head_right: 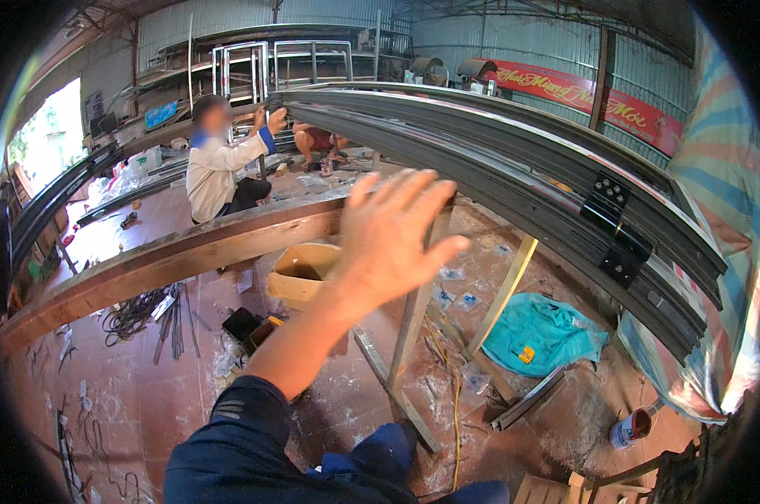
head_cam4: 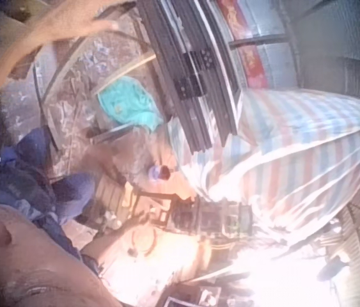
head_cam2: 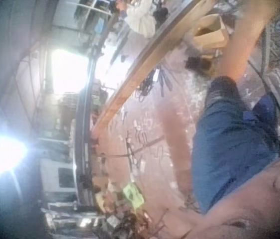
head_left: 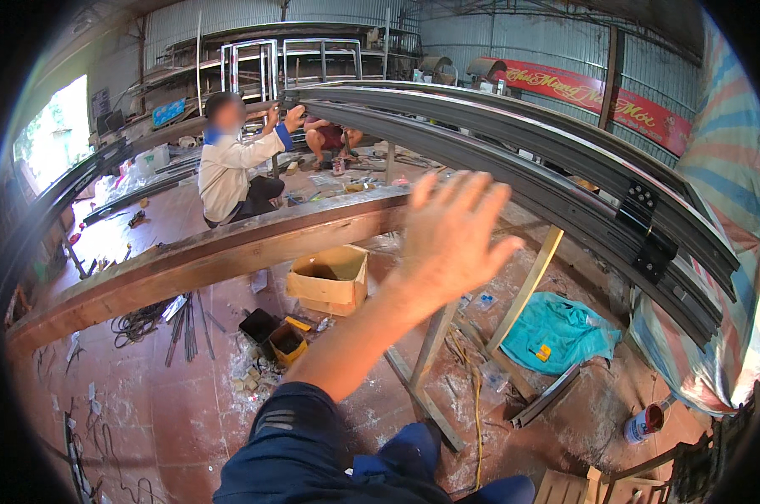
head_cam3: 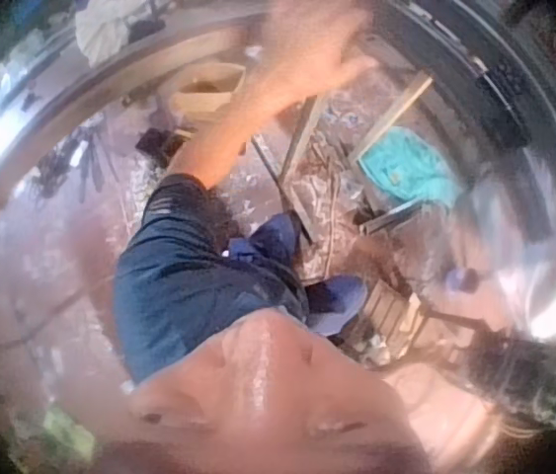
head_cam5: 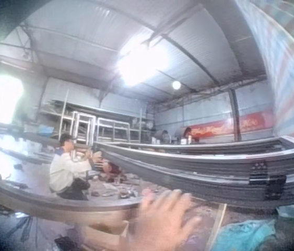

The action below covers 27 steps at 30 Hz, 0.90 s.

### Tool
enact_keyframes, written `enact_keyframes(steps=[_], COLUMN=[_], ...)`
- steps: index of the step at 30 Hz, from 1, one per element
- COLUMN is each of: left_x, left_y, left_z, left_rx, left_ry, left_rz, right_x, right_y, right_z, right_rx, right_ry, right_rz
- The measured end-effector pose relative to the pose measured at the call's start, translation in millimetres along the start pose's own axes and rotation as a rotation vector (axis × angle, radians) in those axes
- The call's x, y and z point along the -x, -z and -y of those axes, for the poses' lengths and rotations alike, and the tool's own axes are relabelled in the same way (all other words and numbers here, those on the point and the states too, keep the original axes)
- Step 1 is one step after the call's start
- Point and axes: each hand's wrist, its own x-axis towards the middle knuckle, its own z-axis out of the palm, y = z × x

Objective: The person assembles a window frame by aligning metal profiles and inserting a black rubber seal into the frame's groove. They then use a power drill to secure the frame components together.

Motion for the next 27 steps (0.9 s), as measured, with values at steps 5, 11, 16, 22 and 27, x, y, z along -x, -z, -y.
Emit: enact_keyframes(steps=[5,11,16,22,27], left_x=[23,31,38,46,47], left_y=[51,43,37,37,36], left_z=[62,76,78,83,88], left_rx=[-0.429,-0.546,-0.548,-0.599,-0.622], left_ry=[0.228,0.197,0.173,0.111,0.107], left_rz=[0.229,0.177,0.118,0.114,0.069], right_x=[-40,-50,71,262,313], right_y=[34,-108,-230,-281,-330], right_z=[66,83,117,95,72], right_rx=[-0.094,-0.511,-1.280,-0.379,-0.534], right_ry=[0.291,0.561,-0.803,0.409,0.187], right_rz=[-0.250,-0.101,0.840,1.220,1.653])
